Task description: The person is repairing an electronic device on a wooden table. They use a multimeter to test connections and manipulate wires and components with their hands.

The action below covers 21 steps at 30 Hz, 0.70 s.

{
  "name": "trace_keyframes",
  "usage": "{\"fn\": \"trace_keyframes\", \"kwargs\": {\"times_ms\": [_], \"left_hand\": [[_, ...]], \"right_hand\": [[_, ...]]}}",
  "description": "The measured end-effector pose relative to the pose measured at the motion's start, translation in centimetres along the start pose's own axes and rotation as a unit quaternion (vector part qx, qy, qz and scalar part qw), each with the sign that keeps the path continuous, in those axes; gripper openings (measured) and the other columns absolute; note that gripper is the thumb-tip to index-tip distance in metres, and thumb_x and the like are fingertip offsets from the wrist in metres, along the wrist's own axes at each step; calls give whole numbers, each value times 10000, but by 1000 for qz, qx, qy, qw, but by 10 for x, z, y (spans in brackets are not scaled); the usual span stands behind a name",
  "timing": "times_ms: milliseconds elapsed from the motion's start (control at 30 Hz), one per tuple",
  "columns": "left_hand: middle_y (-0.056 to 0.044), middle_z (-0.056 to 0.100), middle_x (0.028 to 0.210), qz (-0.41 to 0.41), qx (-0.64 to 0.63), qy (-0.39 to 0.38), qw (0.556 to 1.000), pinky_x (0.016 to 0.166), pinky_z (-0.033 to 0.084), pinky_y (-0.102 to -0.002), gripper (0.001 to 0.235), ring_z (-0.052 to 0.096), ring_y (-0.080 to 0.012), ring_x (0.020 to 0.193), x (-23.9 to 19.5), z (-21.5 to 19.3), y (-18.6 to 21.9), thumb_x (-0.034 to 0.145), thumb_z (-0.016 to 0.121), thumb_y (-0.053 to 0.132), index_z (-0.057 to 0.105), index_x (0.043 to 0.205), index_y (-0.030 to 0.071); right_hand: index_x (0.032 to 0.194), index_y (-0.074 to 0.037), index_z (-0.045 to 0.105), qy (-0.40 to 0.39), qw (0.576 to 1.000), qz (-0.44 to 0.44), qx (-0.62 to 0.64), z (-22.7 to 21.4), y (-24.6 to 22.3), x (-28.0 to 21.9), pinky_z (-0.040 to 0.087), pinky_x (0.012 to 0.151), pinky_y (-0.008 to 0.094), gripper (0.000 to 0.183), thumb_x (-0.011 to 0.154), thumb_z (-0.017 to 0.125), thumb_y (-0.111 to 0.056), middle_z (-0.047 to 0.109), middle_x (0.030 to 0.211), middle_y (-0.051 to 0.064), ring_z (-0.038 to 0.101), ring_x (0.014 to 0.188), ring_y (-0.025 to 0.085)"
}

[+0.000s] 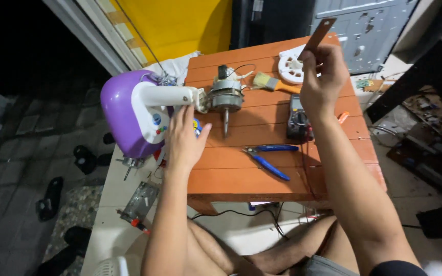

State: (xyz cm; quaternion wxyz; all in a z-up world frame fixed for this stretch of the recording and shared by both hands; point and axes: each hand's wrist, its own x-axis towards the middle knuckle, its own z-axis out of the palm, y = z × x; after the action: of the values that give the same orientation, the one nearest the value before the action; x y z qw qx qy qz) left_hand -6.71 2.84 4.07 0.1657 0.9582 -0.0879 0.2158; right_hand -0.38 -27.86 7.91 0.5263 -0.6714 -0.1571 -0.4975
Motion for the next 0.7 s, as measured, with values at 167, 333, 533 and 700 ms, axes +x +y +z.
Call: {"fn": "trace_keyframes", "kwargs": {"times_ms": [167,333,533,700], "left_hand": [[-186,484,1401,-68,-54,-33,996,899,559,-445,559,618,-351,1099,-29,10,4,910,709,132,499,1425,70],[-163,616,1287,8,-172,44,984,976,568,-404,480,656,-330,1116,-22,-9,83,845,725,-17,620,1311,34],[-114,618,1286,84,-289,-9,954,861,636,-401,443,703,-299,1048,80,50,192,887,717,106,584,1309,97],[-174,611,1030,268,-217,-98,934,703,493,-486,422,674,-417,863,164,188,225,754,592,-41,628,1153,90]], "right_hand": [[1024,-29,567,80,994,31,61,-23,26,15,522,613,266,53,1052,569,15,629,894,95,595,732,154],[999,-38,596,210,963,91,145,-40,56,26,455,488,268,43,1031,623,-49,619,830,79,546,587,133],[960,-87,522,298,940,78,144,-48,72,28,405,451,271,136,1019,637,-126,515,827,37,471,577,120],[1012,-95,555,327,933,73,132,-50,56,31,426,534,263,102,1021,655,-111,588,825,46,538,643,124]]}}
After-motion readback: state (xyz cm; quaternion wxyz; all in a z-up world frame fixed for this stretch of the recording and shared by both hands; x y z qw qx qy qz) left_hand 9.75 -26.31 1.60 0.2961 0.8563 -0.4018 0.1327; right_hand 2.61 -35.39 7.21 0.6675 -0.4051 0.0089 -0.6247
